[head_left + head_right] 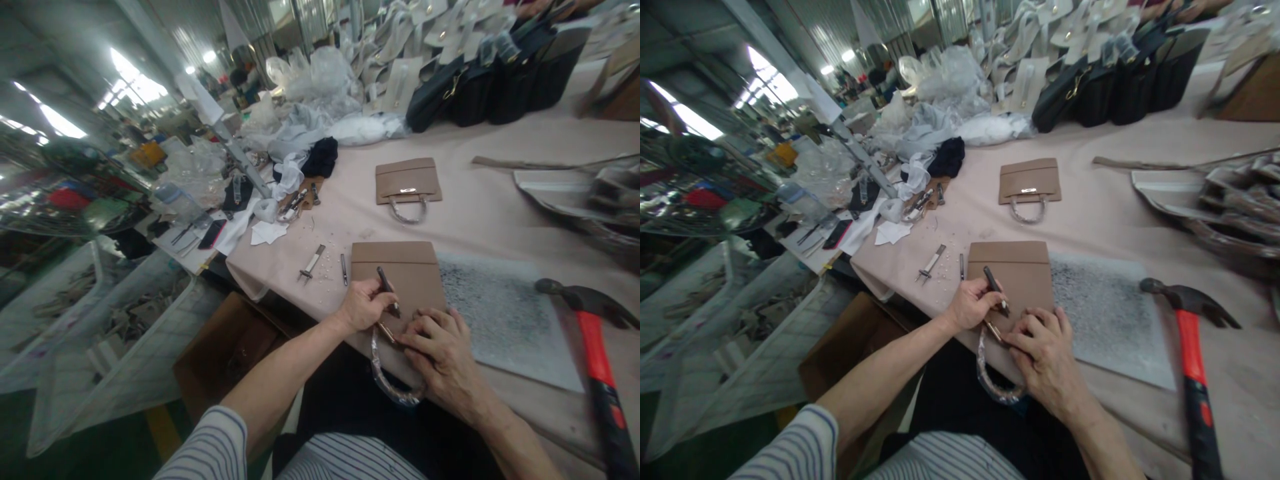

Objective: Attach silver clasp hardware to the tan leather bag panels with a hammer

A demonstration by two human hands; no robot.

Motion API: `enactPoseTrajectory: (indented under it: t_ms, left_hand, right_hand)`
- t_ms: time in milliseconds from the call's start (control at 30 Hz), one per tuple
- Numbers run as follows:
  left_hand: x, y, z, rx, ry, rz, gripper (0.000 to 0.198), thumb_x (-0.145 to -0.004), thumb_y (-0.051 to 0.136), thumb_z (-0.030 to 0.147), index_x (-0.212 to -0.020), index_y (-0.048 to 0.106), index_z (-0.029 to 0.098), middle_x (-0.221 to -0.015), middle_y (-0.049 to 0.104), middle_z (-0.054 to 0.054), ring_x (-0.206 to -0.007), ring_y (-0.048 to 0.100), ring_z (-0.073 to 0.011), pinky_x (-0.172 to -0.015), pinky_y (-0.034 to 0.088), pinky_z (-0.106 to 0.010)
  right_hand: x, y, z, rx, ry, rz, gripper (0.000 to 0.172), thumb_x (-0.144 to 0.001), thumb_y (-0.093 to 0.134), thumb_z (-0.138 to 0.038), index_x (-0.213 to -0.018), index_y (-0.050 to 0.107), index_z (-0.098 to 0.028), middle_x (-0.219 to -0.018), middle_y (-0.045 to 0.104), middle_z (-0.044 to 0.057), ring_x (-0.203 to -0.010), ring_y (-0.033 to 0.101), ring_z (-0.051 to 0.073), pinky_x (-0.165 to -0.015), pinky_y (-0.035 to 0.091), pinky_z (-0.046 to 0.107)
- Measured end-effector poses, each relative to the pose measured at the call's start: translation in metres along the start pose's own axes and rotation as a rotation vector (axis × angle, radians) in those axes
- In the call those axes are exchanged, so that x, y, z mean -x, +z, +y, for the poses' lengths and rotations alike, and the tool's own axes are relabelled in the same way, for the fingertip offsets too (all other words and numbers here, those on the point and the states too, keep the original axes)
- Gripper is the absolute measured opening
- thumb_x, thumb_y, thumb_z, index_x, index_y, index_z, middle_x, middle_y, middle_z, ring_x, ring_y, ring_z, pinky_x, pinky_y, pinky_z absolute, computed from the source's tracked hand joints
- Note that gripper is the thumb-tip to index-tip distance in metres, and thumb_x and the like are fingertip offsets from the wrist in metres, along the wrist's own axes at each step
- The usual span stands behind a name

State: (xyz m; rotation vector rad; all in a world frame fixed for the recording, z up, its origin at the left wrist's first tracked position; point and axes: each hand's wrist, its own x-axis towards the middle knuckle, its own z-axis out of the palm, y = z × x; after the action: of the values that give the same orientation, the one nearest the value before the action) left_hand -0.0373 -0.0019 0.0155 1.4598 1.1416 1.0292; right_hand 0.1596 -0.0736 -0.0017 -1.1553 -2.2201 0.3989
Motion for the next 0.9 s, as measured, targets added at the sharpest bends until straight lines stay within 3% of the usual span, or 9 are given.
enactPoseTrajectory:
  t_ms: [167,367,633,900]
  left_hand:
    - [-0.0063,0.0017,0.001,0.13,-0.131,-0.02,0.011,-0.08,0.072,0.023,-0.082,0.068,0.013,-0.069,0.071,-0.001,-0.061,0.068,-0.0113,-0.061,0.059,-0.021]
    - [-0.009,-0.0003,0.0022,0.184,-0.183,-0.045,0.019,-0.08,0.077,0.029,-0.083,0.068,0.011,-0.07,0.072,-0.002,-0.061,0.069,-0.0116,-0.06,0.061,-0.022]
    - [-0.0037,0.001,-0.0036,0.262,-0.201,0.047,0.023,-0.08,0.079,0.031,-0.086,0.068,0.012,-0.073,0.074,-0.003,-0.064,0.073,-0.0136,-0.063,0.064,-0.023]
    - [0.0007,-0.0028,-0.0018,0.219,-0.153,-0.003,0.023,-0.081,0.078,0.03,-0.089,0.069,0.01,-0.078,0.077,-0.007,-0.067,0.074,-0.0149,-0.068,0.064,-0.025]
  right_hand:
    - [-0.0019,-0.0026,0.0013,0.017,-0.039,-0.002,0.025,-0.097,0.05,-0.03,-0.104,0.074,-0.035,-0.099,0.066,0.003,-0.119,0.047,0.031,-0.11,0.02,0.065]
    - [-0.0037,-0.0043,0.0016,0.018,-0.042,-0.021,0.024,-0.096,0.052,-0.03,-0.104,0.074,-0.035,-0.1,0.066,0.003,-0.117,0.047,0.031,-0.108,0.023,0.063]
    - [-0.0039,-0.005,0.0013,0.022,-0.065,-0.013,0.025,-0.096,0.052,-0.028,-0.11,0.072,-0.033,-0.099,0.066,0.003,-0.117,0.046,0.031,-0.106,0.025,0.062]
    - [-0.0007,-0.0016,0.0022,0.021,-0.023,-0.021,0.023,-0.096,0.053,-0.029,-0.105,0.074,-0.034,-0.103,0.066,0.004,-0.12,0.046,0.031,-0.111,0.021,0.062]
